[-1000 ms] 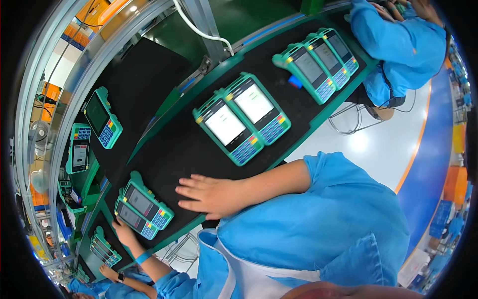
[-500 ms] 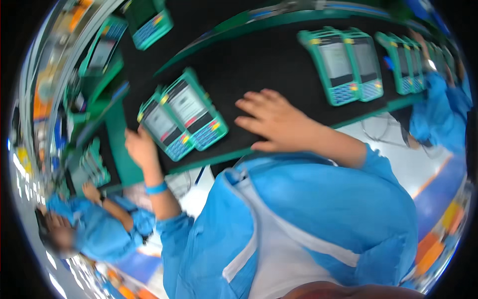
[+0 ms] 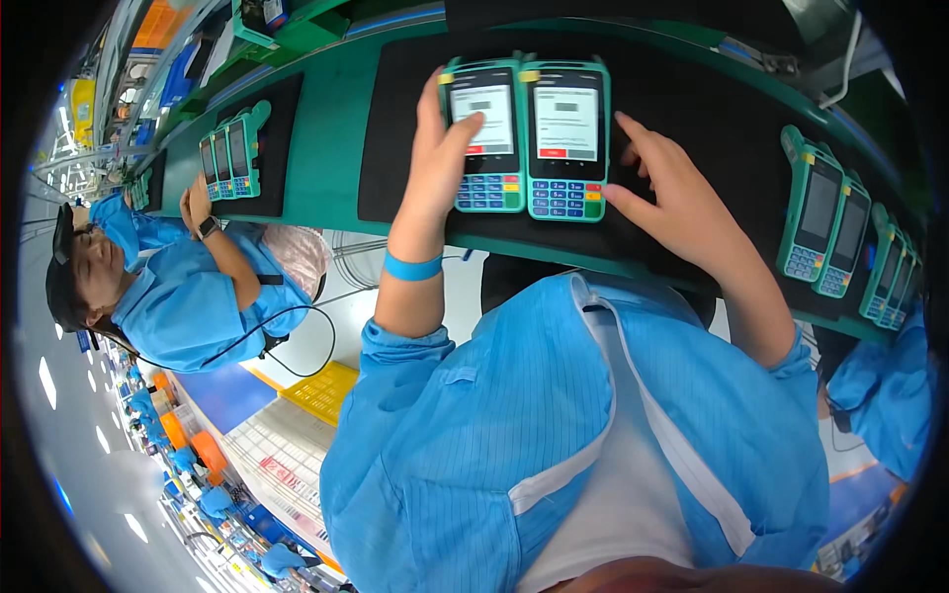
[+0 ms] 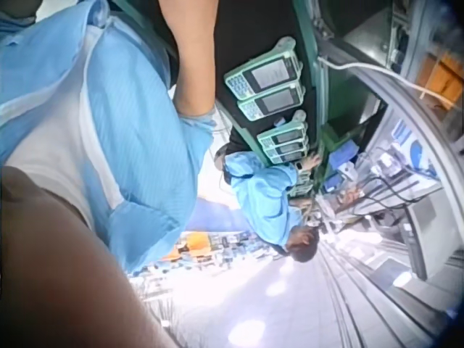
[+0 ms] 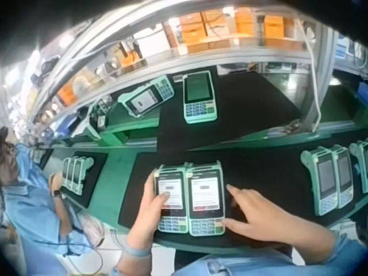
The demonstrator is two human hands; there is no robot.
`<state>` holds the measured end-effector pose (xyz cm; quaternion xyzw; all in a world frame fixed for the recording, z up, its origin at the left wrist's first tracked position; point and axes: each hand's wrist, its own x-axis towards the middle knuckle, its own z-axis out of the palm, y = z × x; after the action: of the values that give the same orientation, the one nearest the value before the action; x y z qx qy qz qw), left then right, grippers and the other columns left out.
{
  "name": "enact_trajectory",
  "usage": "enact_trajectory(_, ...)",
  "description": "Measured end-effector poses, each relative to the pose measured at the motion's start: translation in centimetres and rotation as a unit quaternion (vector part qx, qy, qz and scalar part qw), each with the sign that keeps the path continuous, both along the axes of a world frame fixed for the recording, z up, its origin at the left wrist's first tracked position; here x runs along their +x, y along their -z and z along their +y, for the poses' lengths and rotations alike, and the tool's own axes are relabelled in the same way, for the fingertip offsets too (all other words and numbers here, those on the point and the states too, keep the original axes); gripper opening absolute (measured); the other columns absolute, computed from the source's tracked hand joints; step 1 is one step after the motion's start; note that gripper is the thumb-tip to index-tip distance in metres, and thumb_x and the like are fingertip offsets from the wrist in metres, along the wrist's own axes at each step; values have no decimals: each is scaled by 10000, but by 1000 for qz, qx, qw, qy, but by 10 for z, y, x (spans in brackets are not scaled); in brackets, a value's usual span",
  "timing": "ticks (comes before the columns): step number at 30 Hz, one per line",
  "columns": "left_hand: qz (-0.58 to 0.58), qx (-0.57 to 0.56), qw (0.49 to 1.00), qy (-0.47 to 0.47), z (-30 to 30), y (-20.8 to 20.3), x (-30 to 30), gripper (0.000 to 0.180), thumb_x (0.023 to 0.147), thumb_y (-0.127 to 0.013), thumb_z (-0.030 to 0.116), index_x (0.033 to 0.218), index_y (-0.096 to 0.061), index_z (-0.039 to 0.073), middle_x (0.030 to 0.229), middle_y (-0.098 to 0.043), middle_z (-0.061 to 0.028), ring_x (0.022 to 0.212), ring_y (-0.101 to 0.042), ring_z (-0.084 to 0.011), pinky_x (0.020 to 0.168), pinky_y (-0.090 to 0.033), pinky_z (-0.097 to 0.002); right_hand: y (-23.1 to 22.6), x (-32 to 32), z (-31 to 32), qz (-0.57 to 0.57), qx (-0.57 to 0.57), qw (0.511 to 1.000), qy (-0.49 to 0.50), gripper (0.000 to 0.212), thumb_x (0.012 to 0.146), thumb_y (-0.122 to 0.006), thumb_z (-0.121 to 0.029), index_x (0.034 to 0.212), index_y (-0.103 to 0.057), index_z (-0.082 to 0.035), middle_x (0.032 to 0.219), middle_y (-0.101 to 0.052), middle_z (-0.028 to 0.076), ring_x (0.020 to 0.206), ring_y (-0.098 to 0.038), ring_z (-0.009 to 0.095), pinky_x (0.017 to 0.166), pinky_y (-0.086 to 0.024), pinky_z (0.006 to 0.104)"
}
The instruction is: The person tests handheld payment terminals by pressing their screens and buttons, and installs paper rolls into their printer compartments.
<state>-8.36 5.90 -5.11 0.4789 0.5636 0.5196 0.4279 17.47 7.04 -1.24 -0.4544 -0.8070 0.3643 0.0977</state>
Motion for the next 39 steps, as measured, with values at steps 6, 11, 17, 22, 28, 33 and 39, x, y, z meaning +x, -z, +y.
enact_trajectory(6, -1, 3, 999, 49, -2, 11, 10, 673, 882, -499, 152, 1448, -176, -12, 1372, -381, -216, 1253, -421, -286, 1052, -317, -330, 26, -11, 7, 206, -76, 968, 123, 713, 905, -571, -302, 1451, -213, -13, 1061, -593, 171, 882, -587, 179, 796, -472, 307)
enact_trajectory(11, 180, 117, 976, -19, -14, 7, -28, 551, 891, -548, 167, 1386, -354, 20, 1392, -389, -184, 1273, -399, -301, 1052, -321, -363, 21, -13, 7, 239, -97, 958, 123, 683, 926, -544, -274, 1458, -203, -15, 998, -591, 149, 871, -580, 169, 797, -467, 295)
enact_trajectory(17, 695, -21, 651, -305, -46, 34, -195, 367, 757, -700, 308, 1107, -657, 205, 1002, -513, -116, 932, -489, -347, 784, -397, -454, 17, -11, -2, 233, -107, 956, 140, 665, 935, -500, -313, 1471, -204, -53, 948, -552, 90, 799, -513, 122, 656, -418, 233)
enact_trajectory(22, 741, 5, 649, -174, -61, 19, -188, 394, 760, -697, 383, 1103, -677, 191, 913, -516, -70, 891, -509, -262, 740, -403, -411, 10, -11, 0, 228, -122, 957, 129, 659, 939, -505, -303, 1462, -209, -33, 996, -564, 123, 855, -541, 151, 742, -439, 266)
enact_trajectory(28, 800, 14, 592, -95, -52, 4, -164, 249, 778, -626, 189, 993, -625, 64, 845, -564, -75, 761, -601, -252, 582, -498, -355, 13, -13, -3, 233, -111, 956, 139, 651, 944, -483, -322, 1466, -211, -43, 940, -541, 85, 799, -500, 116, 666, -417, 235)
enact_trajectory(33, 825, -25, 564, -25, -41, -5, -158, 189, 728, -594, 91, 908, -602, 36, 761, -584, -84, 688, -631, -251, 510, -521, -327, 19, -11, -9, 237, -120, 953, 145, 649, 945, -482, -326, 1463, -217, -39, 929, -532, 74, 781, -488, 106, 667, -415, 230)
enact_trajectory(39, 818, 38, 573, -20, -32, -11, -128, 297, 720, -588, 46, 1011, -639, 16, 732, -626, -77, 636, -640, -220, 522, -522, -304, 15, -9, -11, 218, -118, 961, 121, 662, 947, -487, -349, 1454, -213, -24, 980, -570, 121, 861, -554, 158, 685, -450, 264)
